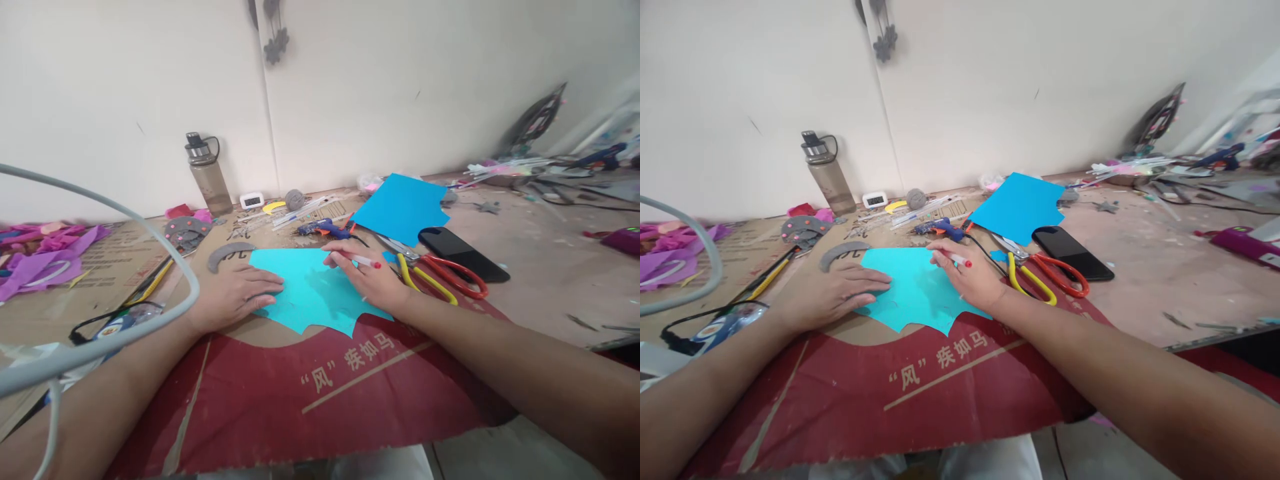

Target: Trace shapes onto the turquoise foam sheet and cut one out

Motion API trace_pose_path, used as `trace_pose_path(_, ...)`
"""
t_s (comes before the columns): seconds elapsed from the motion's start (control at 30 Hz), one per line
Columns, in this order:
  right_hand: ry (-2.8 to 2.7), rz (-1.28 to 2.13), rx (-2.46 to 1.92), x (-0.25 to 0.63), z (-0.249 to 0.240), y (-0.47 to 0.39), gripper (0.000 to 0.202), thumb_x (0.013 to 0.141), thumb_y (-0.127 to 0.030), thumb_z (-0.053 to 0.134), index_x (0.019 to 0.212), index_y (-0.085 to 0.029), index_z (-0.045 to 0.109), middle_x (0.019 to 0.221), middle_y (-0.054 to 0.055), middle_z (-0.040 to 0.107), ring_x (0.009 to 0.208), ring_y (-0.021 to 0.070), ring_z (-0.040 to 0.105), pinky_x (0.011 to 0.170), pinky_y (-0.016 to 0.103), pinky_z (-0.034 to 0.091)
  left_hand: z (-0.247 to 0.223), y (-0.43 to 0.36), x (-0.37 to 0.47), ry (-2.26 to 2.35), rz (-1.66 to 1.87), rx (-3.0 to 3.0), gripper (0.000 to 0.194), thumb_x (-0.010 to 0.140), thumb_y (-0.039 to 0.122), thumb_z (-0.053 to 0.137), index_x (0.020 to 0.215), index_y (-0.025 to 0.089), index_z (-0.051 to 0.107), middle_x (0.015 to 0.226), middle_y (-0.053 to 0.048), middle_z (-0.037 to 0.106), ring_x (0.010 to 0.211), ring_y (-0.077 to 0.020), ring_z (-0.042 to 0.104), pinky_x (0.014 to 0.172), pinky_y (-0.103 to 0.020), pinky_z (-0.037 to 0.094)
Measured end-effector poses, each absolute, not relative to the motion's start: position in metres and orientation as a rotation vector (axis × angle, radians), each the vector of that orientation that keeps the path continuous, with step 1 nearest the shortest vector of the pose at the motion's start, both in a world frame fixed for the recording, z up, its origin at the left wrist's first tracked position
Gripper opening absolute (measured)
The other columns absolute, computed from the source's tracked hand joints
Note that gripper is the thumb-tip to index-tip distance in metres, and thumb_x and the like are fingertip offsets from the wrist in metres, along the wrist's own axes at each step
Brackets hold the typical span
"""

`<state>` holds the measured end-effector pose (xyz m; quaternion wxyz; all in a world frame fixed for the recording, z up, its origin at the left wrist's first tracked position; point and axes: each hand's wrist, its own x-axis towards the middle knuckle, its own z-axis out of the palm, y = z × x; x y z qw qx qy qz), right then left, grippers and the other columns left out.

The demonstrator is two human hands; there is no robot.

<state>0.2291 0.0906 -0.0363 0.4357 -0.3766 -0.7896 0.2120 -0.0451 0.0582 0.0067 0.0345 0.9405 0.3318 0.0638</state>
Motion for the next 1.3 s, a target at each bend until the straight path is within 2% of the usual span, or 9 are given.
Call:
trace_pose_path(0.2, -2.235, 0.582, -0.915, 0.229, -0.034, 0.067, 0.029, 0.094, -0.034, 0.042, 0.112, -0.02, 0.06, 0.104, 0.007, 0.07, 0.097, 0.0207, 0.065, 0.085, 0.034, 0.048, 0.002, 0.065, -0.054, 1.115, 0.225, 2.875, 0.032, 0.094, 0.037, 0.044, 0.109, 0.021, 0.066, 0.116, -0.004, 0.066, 0.114, -0.02, 0.055, 0.103, -0.037, 0.033)
trace_pose_path(0.37, -2.25, 0.648, -0.925, 0.222, -0.04, 0.069, 0.029, 0.096, -0.034, 0.038, 0.114, -0.023, 0.059, 0.1, 0.002, 0.072, 0.096, 0.0184, 0.065, 0.084, 0.032, 0.048, -0.004, 0.074, -0.061, 1.175, 0.367, 2.801, 0.031, 0.093, 0.035, 0.044, 0.094, 0.019, 0.07, 0.105, -0.005, 0.07, 0.101, -0.0178, 0.061, 0.095, -0.031, 0.042)
trace_pose_path(0.43, -2.259, 0.633, -0.909, 0.219, -0.04, 0.071, 0.029, 0.096, -0.034, 0.039, 0.112, -0.024, 0.061, 0.104, 0.002, 0.071, 0.098, 0.0186, 0.064, 0.086, 0.032, 0.047, -0.005, 0.076, -0.063, 1.246, 0.407, 2.76, 0.028, 0.092, 0.034, 0.046, 0.094, 0.019, 0.07, 0.101, -0.004, 0.07, 0.098, -0.0175, 0.062, 0.091, -0.03, 0.045)
trace_pose_path(0.53, -2.284, 0.628, -0.892, 0.214, -0.035, 0.074, 0.029, 0.095, -0.034, 0.04, 0.11, -0.023, 0.062, 0.11, 0.003, 0.069, 0.1, 0.0191, 0.064, 0.087, 0.032, 0.047, -0.003, 0.078, -0.065, 1.355, 0.39, 2.728, 0.027, 0.089, 0.034, 0.049, 0.1, 0.02, 0.069, 0.107, -0.005, 0.068, 0.103, -0.0194, 0.059, 0.093, -0.032, 0.044)
trace_pose_path(0.7, -2.282, 0.758, -0.852, 0.203, -0.027, 0.078, 0.025, 0.094, -0.031, 0.043, 0.102, -0.024, 0.065, 0.098, 0.002, 0.071, 0.09, 0.0177, 0.066, 0.078, 0.029, 0.05, 0.0, 0.085, -0.071, 1.386, 0.237, 2.691, 0.037, 0.087, 0.041, 0.048, 0.112, 0.019, 0.065, 0.118, -0.008, 0.063, 0.112, -0.0229, 0.054, 0.1, -0.036, 0.039)
trace_pose_path(0.8, -2.202, 0.897, -0.814, 0.201, -0.029, 0.084, 0.022, 0.092, -0.033, 0.046, 0.098, -0.026, 0.066, 0.093, 0.0, 0.073, 0.088, 0.0185, 0.067, 0.075, 0.03, 0.052, -0.001, 0.088, -0.076, 1.378, 0.185, 2.673, 0.037, 0.086, 0.043, 0.048, 0.109, 0.02, 0.067, 0.116, -0.009, 0.062, 0.11, -0.0235, 0.054, 0.099, -0.036, 0.039)
trace_pose_path(0.9, -2.024, 1.063, -0.825, 0.206, -0.033, 0.091, 0.025, 0.094, -0.038, 0.042, 0.103, -0.026, 0.061, 0.092, 0.002, 0.073, 0.087, 0.0184, 0.068, 0.072, 0.031, 0.053, 0.0, 0.091, -0.078, 1.383, 0.174, 2.647, 0.035, 0.084, 0.044, 0.05, 0.104, 0.022, 0.067, 0.11, -0.008, 0.063, 0.106, -0.0233, 0.055, 0.094, -0.035, 0.041)
trace_pose_path(1.07, -1.777, 0.924, -0.871, 0.219, -0.039, 0.105, 0.024, 0.094, -0.038, 0.042, 0.104, -0.023, 0.058, 0.084, 0.004, 0.071, 0.082, 0.0166, 0.068, 0.078, 0.032, 0.052, 0.008, 0.091, -0.072, 1.416, 0.107, 2.555, 0.032, 0.08, 0.044, 0.052, 0.095, 0.019, 0.065, 0.099, -0.007, 0.064, 0.092, -0.0219, 0.058, 0.082, -0.031, 0.045)
trace_pose_path(1.3, -1.656, 0.837, -0.866, 0.22, -0.049, 0.12, 0.029, 0.093, -0.04, 0.039, 0.101, -0.018, 0.056, 0.07, 0.002, 0.065, 0.067, 0.0144, 0.062, 0.068, 0.029, 0.051, 0.018, 0.085, -0.064, 1.466, 0.034, 2.473, 0.03, 0.075, 0.044, 0.055, 0.09, 0.019, 0.063, 0.087, -0.005, 0.063, 0.081, -0.0204, 0.057, 0.069, -0.026, 0.045)
